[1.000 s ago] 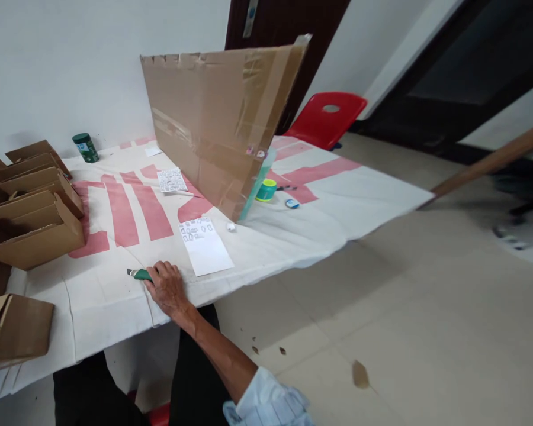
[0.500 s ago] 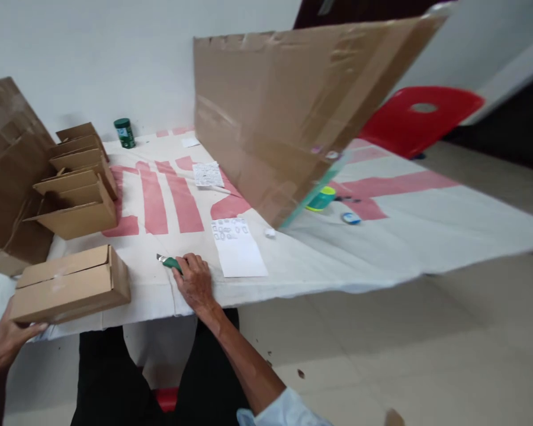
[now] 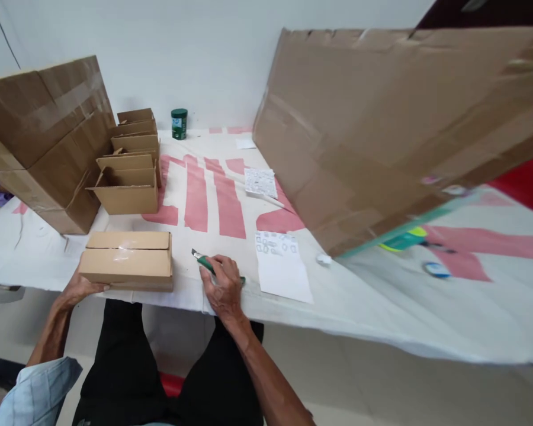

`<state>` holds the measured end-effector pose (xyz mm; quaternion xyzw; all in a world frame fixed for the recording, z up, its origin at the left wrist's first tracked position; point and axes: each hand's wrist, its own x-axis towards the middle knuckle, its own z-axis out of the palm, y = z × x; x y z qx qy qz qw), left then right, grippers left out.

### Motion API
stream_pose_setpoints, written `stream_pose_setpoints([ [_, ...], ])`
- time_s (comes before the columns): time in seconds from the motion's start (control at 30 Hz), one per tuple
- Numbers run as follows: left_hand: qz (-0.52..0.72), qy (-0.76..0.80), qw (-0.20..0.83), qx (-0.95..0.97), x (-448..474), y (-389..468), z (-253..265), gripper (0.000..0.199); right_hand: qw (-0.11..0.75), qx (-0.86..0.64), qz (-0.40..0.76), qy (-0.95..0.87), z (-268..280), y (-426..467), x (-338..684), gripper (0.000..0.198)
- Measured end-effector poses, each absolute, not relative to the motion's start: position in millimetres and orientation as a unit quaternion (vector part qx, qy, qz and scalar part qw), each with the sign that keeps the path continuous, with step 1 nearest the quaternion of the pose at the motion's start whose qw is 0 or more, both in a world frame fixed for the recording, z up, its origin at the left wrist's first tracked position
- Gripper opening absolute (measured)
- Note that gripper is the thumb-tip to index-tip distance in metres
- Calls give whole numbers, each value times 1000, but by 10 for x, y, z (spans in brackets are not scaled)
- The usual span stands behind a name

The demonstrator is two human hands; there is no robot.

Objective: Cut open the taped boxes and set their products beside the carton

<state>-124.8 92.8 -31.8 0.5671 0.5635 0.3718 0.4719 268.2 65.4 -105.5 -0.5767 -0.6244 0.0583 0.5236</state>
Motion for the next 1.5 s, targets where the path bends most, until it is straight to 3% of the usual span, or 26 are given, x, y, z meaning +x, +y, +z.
stream_pose_setpoints([
  [0.13, 368, 538, 473, 593, -1140, 843, -357, 119, 588, -501, 269, -575, -776, 499, 2344, 43],
  [0.23, 365, 531, 461, 610, -1075, 798, -326, 116, 589, -486, 349, -543, -569, 427, 2148, 53],
  [0.5, 389, 476, 470, 633, -943, 681, -363, 108, 595, -537, 376, -464, -543, 426, 2254, 56],
  [0.73, 438, 409, 456, 658, -721, 644, -566, 117, 632, -504, 482, -336, -812, 506, 2636, 54],
  [1.03, 463, 385, 384, 700, -557, 569, -229, 107, 617, -475, 531, -333, -845, 480, 2736, 41],
  [1.2, 448, 384, 352, 726, -636, 540, -27, 109, 599, -482, 553, -320, -906, 489, 2655, 45],
  [1.33, 438, 389, 328, 741, -636, 558, 87, 104, 559, -556, 495, -365, -750, 543, 2689, 54],
  [1.43, 428, 387, 317, 752, -575, 575, 168, 103, 568, -610, 294, -468, -313, 559, 2705, 40],
  [1.5, 422, 381, 309, 762, -503, 583, 230, 103, 578, -556, 140, -581, 101, 552, 2657, 29],
])
